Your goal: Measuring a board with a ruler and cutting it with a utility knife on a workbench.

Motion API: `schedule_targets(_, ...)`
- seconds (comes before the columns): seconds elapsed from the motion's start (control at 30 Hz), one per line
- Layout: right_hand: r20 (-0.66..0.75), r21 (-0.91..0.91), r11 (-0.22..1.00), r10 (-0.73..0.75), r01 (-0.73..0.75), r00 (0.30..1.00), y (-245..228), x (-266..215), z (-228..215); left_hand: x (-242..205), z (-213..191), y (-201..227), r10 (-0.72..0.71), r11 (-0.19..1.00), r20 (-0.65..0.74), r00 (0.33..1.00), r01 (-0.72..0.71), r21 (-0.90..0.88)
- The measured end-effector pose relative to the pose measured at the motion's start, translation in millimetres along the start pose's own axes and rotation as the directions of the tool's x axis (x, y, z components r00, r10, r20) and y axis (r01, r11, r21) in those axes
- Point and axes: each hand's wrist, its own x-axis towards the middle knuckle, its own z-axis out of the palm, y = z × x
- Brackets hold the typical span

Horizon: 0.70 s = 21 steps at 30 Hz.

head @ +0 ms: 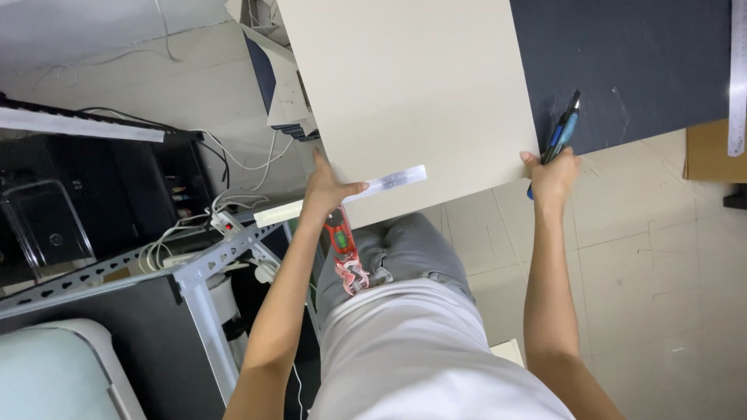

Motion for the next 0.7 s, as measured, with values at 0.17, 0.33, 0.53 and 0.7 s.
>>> schedule_targets(0.17, -0.077, -0.002, 0.996, -0.084, 0.084, 0.994, 1, -4, 8, -12, -2, 14, 0.034, 0.994, -0.079, 0.996, -0.042, -0.096)
schedule_targets(0.33, 0.090, 0.218, 0.951, -0.242, 0.218, 0.966, -69, -113, -31, -26, 1, 21, 0.006, 0.994, -0.116, 0.993, -0.018, -0.109)
schedule_targets(0.53, 0.476, 0.207, 0.923, -0.384, 0.323, 0.792, -124, -182, -39, -22, 4, 11, 0.068, 0.995, -0.145, 0.987, -0.078, -0.069)
schedule_targets(0.7, 0.491, 0.039, 0.886, -0.420, 0.463, 0.763, -118, -189, -34, -13, 6, 7, 0.031, 0.997, -0.145, 0.989, -0.041, -0.065)
